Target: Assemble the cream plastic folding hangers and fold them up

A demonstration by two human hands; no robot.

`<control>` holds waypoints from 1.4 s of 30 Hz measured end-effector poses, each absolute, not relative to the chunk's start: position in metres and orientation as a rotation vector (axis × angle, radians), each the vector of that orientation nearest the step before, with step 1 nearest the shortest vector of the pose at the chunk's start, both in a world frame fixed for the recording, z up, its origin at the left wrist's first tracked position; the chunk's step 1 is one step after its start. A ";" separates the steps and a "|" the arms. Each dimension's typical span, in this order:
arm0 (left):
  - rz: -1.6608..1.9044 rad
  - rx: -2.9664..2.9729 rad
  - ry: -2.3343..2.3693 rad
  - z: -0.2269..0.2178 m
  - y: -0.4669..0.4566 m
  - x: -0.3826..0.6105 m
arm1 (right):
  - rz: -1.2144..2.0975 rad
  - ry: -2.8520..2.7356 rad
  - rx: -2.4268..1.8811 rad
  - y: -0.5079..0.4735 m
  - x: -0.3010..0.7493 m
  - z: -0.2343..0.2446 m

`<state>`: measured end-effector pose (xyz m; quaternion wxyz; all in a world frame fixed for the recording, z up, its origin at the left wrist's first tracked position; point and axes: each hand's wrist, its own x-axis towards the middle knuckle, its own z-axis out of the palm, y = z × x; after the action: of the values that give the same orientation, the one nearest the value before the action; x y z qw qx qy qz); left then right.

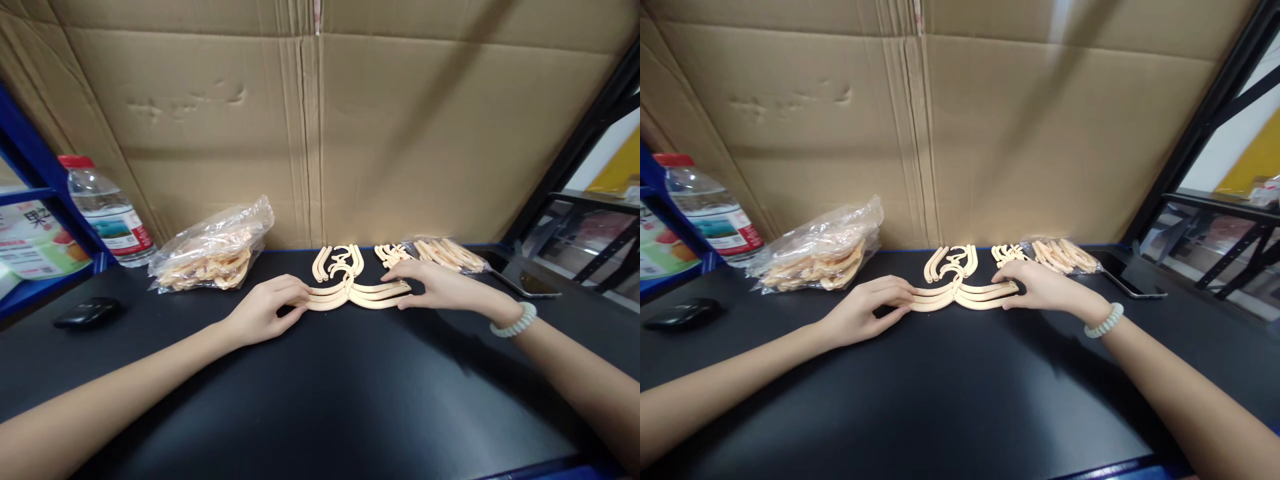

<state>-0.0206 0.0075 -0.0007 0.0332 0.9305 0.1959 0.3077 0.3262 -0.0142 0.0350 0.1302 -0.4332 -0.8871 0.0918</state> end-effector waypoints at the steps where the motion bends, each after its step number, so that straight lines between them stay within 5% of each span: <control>1: 0.944 2.866 0.603 0.000 0.007 -0.021 | 0.268 -2.581 -1.241 -0.014 0.325 0.033; 42: 0.929 2.891 0.681 -0.002 0.007 -0.022 | 0.306 -2.536 -1.224 -0.012 0.320 0.032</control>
<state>-0.0221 0.0070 -0.0017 0.0148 0.9289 0.2188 0.2984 0.3203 -0.0120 0.0318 0.1540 -0.4269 -0.8847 0.1068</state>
